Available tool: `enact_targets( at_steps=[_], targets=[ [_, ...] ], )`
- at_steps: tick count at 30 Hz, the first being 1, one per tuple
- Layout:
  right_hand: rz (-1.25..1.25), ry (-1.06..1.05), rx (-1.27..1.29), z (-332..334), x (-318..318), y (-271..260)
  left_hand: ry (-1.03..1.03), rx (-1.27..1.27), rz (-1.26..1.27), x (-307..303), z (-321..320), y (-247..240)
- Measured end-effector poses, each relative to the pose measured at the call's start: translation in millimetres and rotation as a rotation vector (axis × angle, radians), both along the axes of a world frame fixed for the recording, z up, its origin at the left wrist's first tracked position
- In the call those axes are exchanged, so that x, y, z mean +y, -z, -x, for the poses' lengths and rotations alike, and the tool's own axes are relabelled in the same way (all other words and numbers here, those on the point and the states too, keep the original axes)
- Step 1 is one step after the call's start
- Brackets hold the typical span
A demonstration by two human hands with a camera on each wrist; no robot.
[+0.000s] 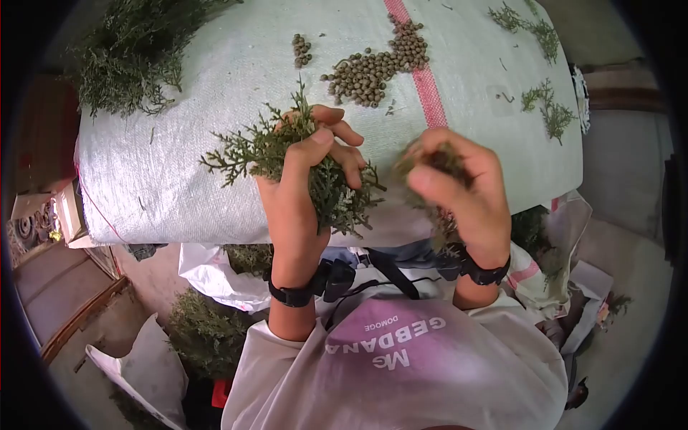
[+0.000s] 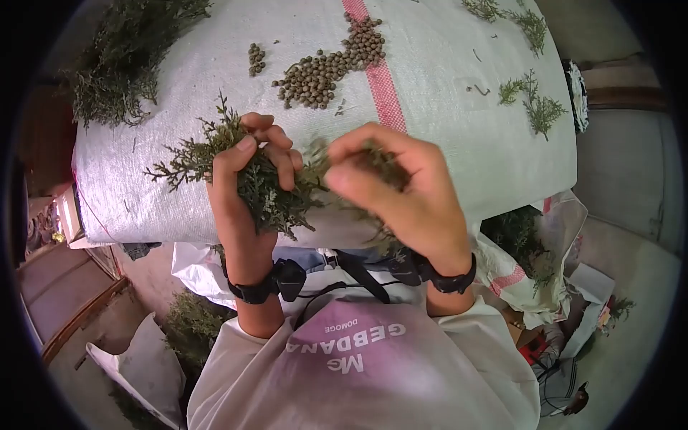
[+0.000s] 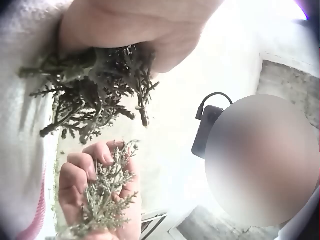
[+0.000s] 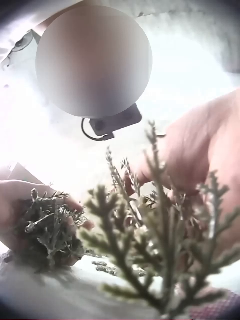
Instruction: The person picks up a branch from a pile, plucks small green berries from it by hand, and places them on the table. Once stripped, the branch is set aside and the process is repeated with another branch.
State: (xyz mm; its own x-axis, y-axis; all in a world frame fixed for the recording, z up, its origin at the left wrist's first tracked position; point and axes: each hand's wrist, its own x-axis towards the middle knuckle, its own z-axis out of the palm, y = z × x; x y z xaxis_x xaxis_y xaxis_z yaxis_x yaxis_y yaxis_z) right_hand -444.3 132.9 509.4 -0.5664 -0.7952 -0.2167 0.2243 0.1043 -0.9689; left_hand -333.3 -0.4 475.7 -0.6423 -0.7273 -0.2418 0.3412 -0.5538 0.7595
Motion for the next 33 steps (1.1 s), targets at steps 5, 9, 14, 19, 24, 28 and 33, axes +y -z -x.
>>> enact_targets(
  at_steps=[5,9,14,19,24,28,33],
  targets=[
    [0.156,0.229,-0.124,4,-11,2,0.032,0.058,0.018,0,-1,6],
    [0.329,0.099,-0.389,12,-4,12,0.022,0.122,-0.038,-1,-3,4],
    [0.251,-0.102,-0.2,-10,-14,-16,0.032,0.147,-0.038,0,-3,4],
    [-0.029,0.046,0.59,-32,-36,-3,0.043,0.137,-0.042,6,-15,2],
    [-0.028,0.037,0.85,-37,-37,-11,0.049,0.054,0.061,5,-18,-9],
    [0.043,0.004,0.719,-26,-35,-12,0.063,0.094,0.055,0,-25,-5],
    [0.082,-0.079,0.485,-17,-31,-12,0.001,-0.002,0.062,-3,-25,-12]
  ],
)
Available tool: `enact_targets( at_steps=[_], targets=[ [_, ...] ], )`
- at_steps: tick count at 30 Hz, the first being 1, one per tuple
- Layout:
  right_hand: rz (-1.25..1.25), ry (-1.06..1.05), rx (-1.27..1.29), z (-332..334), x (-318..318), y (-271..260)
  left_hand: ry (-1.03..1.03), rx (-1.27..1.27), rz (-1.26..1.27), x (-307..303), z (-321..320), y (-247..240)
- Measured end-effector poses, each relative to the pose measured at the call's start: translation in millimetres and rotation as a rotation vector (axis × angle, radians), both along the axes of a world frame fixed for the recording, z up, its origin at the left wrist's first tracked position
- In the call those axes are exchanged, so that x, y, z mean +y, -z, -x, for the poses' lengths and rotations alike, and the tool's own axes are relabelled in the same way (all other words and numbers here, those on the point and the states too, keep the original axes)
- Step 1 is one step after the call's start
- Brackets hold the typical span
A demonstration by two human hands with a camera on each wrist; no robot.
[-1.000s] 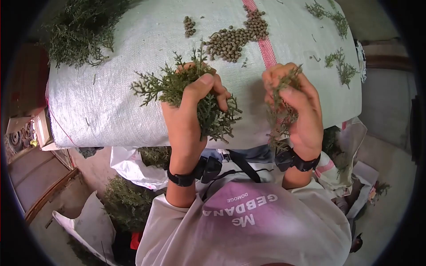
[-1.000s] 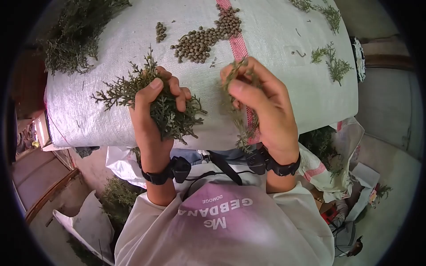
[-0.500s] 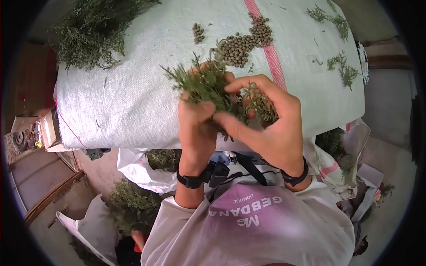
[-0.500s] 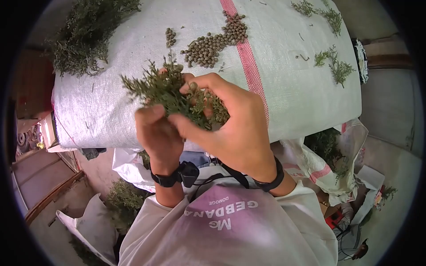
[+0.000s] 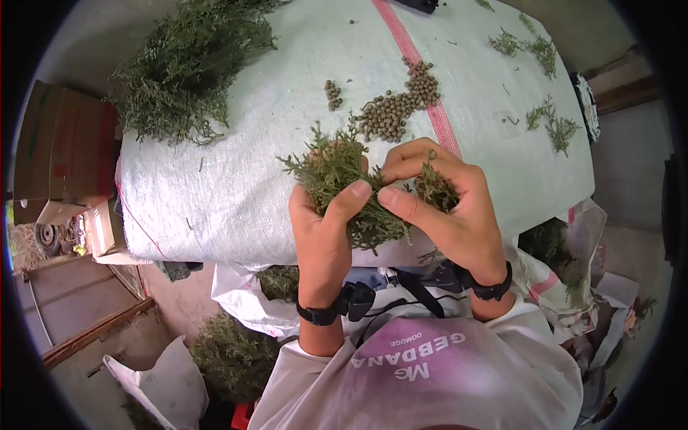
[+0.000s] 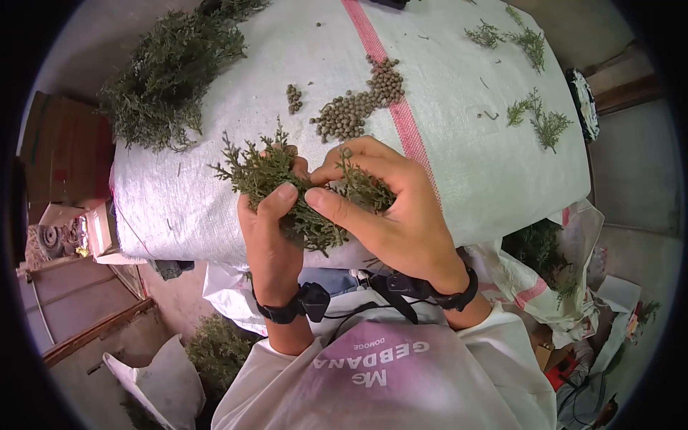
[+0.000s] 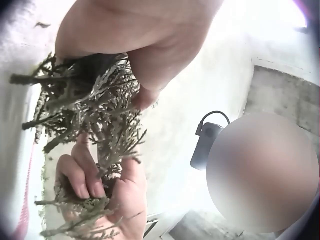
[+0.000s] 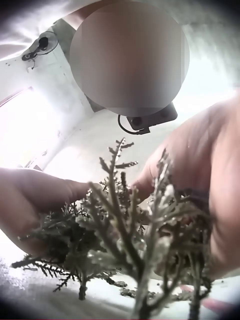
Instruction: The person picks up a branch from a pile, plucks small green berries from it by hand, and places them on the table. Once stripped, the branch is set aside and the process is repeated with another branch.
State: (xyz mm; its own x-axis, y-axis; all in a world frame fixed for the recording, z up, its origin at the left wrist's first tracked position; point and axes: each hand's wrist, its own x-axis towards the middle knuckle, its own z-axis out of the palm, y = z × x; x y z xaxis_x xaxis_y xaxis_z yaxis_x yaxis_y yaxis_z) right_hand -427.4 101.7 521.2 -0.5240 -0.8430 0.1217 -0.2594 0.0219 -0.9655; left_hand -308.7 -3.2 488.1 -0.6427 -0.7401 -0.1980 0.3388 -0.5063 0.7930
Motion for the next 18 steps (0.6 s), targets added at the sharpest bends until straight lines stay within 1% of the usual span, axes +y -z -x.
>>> enact_targets(
  at_steps=[2,3,4,5,6,8,9,10,11,12,13,14,15,16,18],
  targets=[
    [0.085,0.078,-0.061,-1,-1,3,0.055,-0.076,0.075,-2,-1,0],
    [0.088,0.076,-0.061,0,0,4,0.067,-0.04,0.054,0,0,0],
    [0.093,0.12,-0.123,1,1,5,0.067,-0.041,0.061,0,1,-1],
    [0.099,0.167,-0.186,2,1,6,0.056,-0.065,0.043,0,2,-2],
    [0.103,0.17,-0.195,2,3,1,0.045,-0.096,0.02,0,0,-3],
    [-0.051,0.304,-0.443,4,5,-15,0.084,-0.073,0.069,-7,0,4],
    [0.081,0.358,-0.547,5,4,-9,0.061,0.025,0.048,-10,1,3],
    [0.094,0.36,-0.544,8,6,-9,0.04,0.126,0.027,-13,3,2],
    [0.141,0.354,-0.548,13,8,-9,0.024,0.064,0.118,-15,3,0],
    [0.187,0.348,-0.551,16,10,-10,0.033,0.071,0.126,-15,6,-5],
    [0.129,0.348,-0.545,17,11,-11,0.025,0.071,0.101,-12,7,-12],
    [0.129,0.355,-0.549,16,13,-12,0.016,0.066,0.071,-9,7,-16],
    [0.073,0.303,-0.532,14,15,-13,0.064,0.115,0.06,-9,5,-14],
    [0.022,0.247,-0.509,15,14,-13,0.066,0.116,0.061,-10,6,-16],
    [0.014,0.256,-0.512,11,15,-12,0.171,0.075,0.026,-9,6,-25]
  ],
)
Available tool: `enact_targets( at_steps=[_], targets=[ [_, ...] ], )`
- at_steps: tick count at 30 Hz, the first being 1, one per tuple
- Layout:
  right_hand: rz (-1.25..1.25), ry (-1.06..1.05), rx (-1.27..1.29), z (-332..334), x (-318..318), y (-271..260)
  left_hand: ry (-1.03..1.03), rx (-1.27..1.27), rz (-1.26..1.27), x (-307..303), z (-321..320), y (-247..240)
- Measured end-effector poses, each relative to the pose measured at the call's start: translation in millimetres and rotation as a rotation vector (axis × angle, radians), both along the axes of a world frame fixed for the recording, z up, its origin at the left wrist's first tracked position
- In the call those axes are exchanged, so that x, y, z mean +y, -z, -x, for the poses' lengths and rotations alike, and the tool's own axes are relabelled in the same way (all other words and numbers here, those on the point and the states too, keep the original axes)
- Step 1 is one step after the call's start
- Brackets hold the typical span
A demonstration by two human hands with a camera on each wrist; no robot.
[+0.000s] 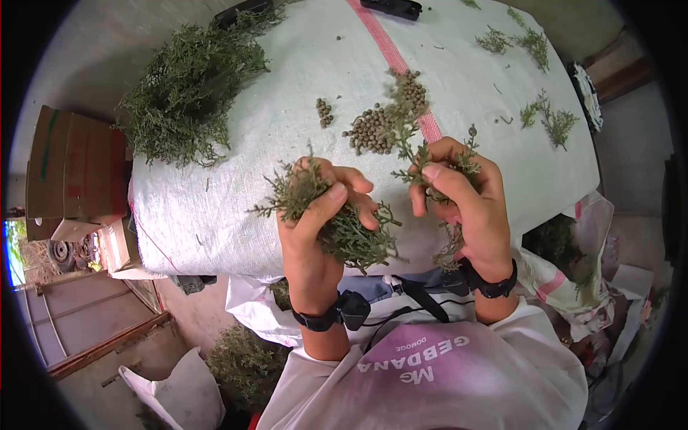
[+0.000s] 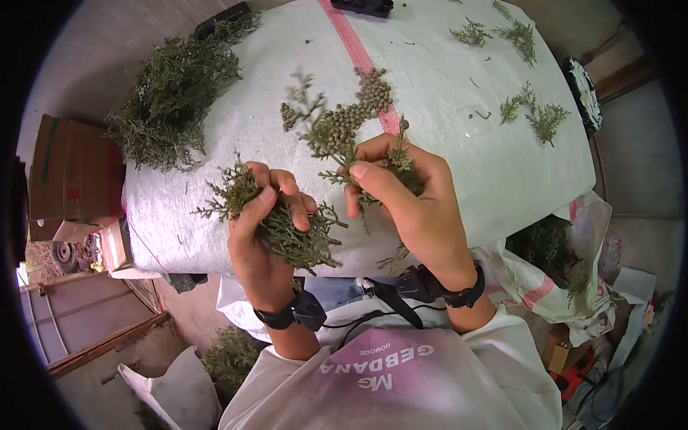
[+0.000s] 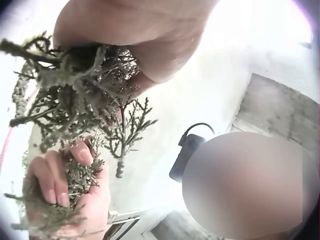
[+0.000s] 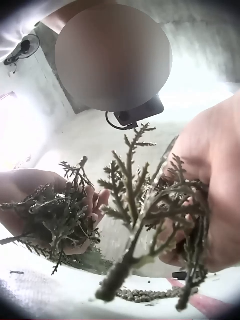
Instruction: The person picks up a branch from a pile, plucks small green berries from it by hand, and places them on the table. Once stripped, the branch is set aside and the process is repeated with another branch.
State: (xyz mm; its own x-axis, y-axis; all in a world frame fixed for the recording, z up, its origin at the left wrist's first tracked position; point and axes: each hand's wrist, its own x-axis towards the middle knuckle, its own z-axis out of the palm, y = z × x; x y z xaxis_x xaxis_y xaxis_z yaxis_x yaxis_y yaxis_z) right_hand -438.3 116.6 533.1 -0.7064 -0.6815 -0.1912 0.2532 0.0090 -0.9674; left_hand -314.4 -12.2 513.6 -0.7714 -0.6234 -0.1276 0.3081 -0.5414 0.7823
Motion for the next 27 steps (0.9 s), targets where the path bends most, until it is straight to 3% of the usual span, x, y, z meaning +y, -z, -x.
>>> enact_targets(
  at_steps=[2,6,8,10,12,14,20,22,26,27],
  targets=[
    [0.064,-0.048,0.004,-1,2,3,-0.065,-0.052,0.039,7,6,-4],
    [0.121,-0.116,-0.103,2,8,4,-0.077,0.207,-0.049,11,8,-1],
    [0.116,-0.069,0.009,-4,9,10,-0.152,-0.01,-0.01,13,8,-9],
    [0.089,-0.017,0.048,-9,9,9,-0.188,-0.054,0.033,13,10,-11],
    [0.003,0.071,0.272,-13,13,16,-0.159,-0.17,0.097,15,9,-15],
    [-0.054,0.062,0.279,-17,16,20,-0.237,-0.196,0.113,21,12,-9],
    [-0.128,0.05,0.353,-27,13,29,-0.18,-0.288,0.164,20,6,-12],
    [-0.095,0.16,0.522,-29,10,33,-0.232,-0.323,0.211,20,7,-11],
    [-0.153,0.202,0.563,-31,13,35,-0.287,-0.364,0.248,22,3,-9],
    [-0.189,0.219,0.673,-31,14,34,-0.282,-0.369,0.218,24,2,-11]
  ],
)
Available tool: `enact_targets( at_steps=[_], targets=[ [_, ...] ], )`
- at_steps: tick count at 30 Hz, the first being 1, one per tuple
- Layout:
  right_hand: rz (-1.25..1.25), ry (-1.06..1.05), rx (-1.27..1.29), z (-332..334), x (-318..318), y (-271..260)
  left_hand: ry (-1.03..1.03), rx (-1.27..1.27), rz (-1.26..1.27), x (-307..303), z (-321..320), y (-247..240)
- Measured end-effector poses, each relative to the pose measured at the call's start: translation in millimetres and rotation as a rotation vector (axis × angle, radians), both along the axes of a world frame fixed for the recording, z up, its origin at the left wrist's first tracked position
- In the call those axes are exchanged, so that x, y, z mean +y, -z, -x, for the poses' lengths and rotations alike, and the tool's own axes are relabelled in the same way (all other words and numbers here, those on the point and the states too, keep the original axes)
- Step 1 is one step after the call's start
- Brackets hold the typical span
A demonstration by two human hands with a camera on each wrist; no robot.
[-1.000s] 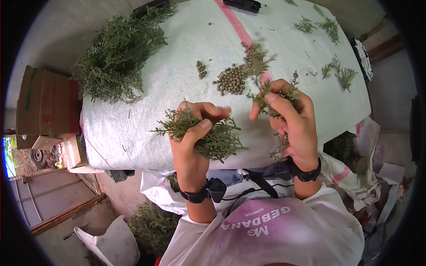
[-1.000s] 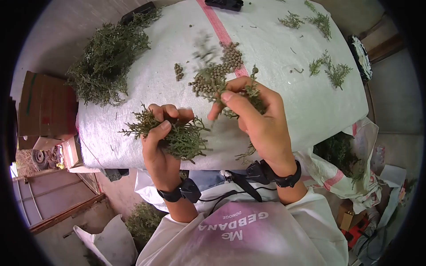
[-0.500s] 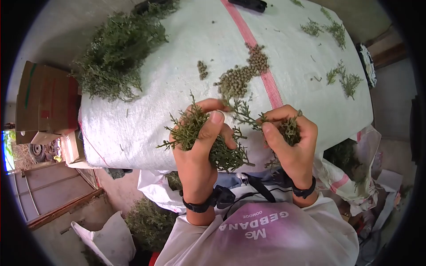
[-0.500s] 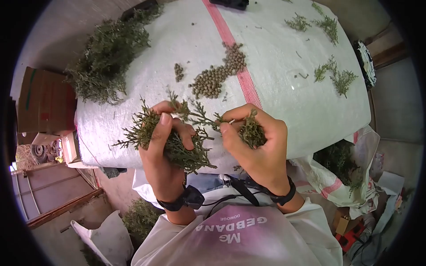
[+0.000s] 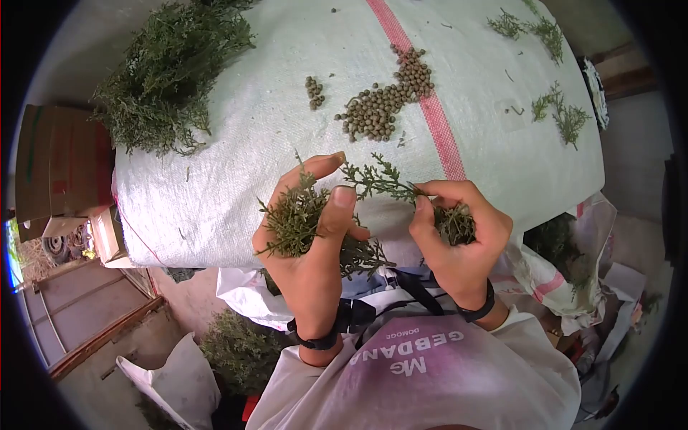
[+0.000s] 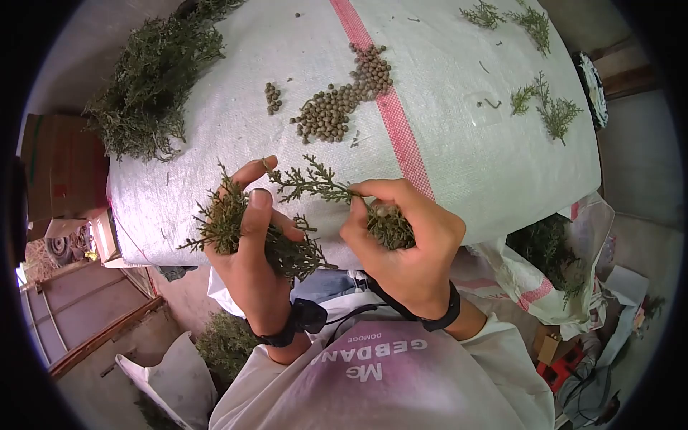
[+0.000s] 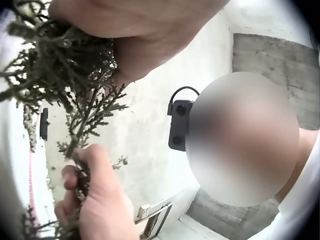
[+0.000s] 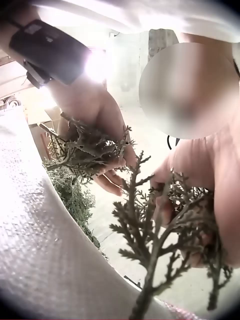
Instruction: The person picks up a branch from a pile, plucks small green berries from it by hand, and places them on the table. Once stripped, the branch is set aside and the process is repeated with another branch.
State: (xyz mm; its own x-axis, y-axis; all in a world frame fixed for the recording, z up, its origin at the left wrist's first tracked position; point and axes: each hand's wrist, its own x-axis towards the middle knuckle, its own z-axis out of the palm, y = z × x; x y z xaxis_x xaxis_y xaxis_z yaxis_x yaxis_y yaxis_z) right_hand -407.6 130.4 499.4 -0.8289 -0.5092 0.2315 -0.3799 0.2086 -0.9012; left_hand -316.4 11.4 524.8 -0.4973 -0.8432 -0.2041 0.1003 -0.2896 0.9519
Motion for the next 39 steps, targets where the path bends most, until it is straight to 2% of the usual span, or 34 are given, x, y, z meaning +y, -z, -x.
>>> enact_targets(
  at_steps=[1,2,4,9,11,12,14,16,18,20,21,24,25,27,29,31,32,33,35,37,39],
  targets=[
    [-0.04,0.016,0.108,-1,1,0,-0.001,-0.005,-0.007,1,-1,3],
    [-0.045,0.012,0.102,-2,2,2,0.002,-0.021,-0.004,1,-1,6],
    [-0.001,-0.012,0.354,-3,2,5,0.0,-0.035,0.005,1,-1,14],
    [-0.046,-0.076,0.581,-3,8,3,-0.026,0.012,-0.027,1,1,20],
    [-0.068,-0.209,0.543,-2,8,3,-0.03,0.039,-0.039,-2,1,21],
    [-0.07,-0.208,0.536,-3,8,2,-0.035,0.062,-0.06,-2,-1,22],
    [-0.007,-0.311,0.314,-3,7,-3,-0.031,0.071,-0.101,-2,-2,18],
    [0.025,-0.313,0.303,-1,6,1,-0.03,0.081,-0.142,-2,-3,18],
    [0.06,-0.326,0.29,-1,9,3,0.001,0.196,-0.274,0,-5,21],
    [-0.056,-0.345,0.121,-3,13,2,0.005,0.196,-0.291,0,-7,21],
    [-0.06,-0.346,0.123,-2,13,0,0.023,0.199,-0.317,1,-7,22],
    [-0.166,-0.605,-0.149,12,17,-9,0.05,0.195,-0.274,1,-11,26],
    [-0.174,-0.586,-0.141,22,18,-15,0.06,0.184,-0.227,1,-12,27],
    [-0.102,-0.737,-0.103,40,21,-26,0.078,0.168,-0.204,1,-14,29],
    [-0.081,-0.726,-0.047,55,21,-34,0.081,0.166,-0.21,-1,-14,35],
    [-0.34,-0.481,-0.418,63,19,-48,0.104,0.163,-0.195,-4,-12,39],
    [-0.375,-0.39,-0.275,65,11,-45,0.123,0.153,-0.187,-3,-11,41],
    [-0.38,-0.386,-0.273,67,2,-37,0.127,0.157,-0.192,-3,-9,42],
    [-0.308,-0.33,0.295,70,-14,-21,0.111,0.161,-0.224,-5,-5,44],
    [-0.354,-0.384,0.351,71,-32,-24,0.109,0.189,-0.241,-8,-6,45],
    [-0.272,-0.474,0.535,73,-48,-19,0.086,0.211,-0.237,-10,-5,44]
  ],
)
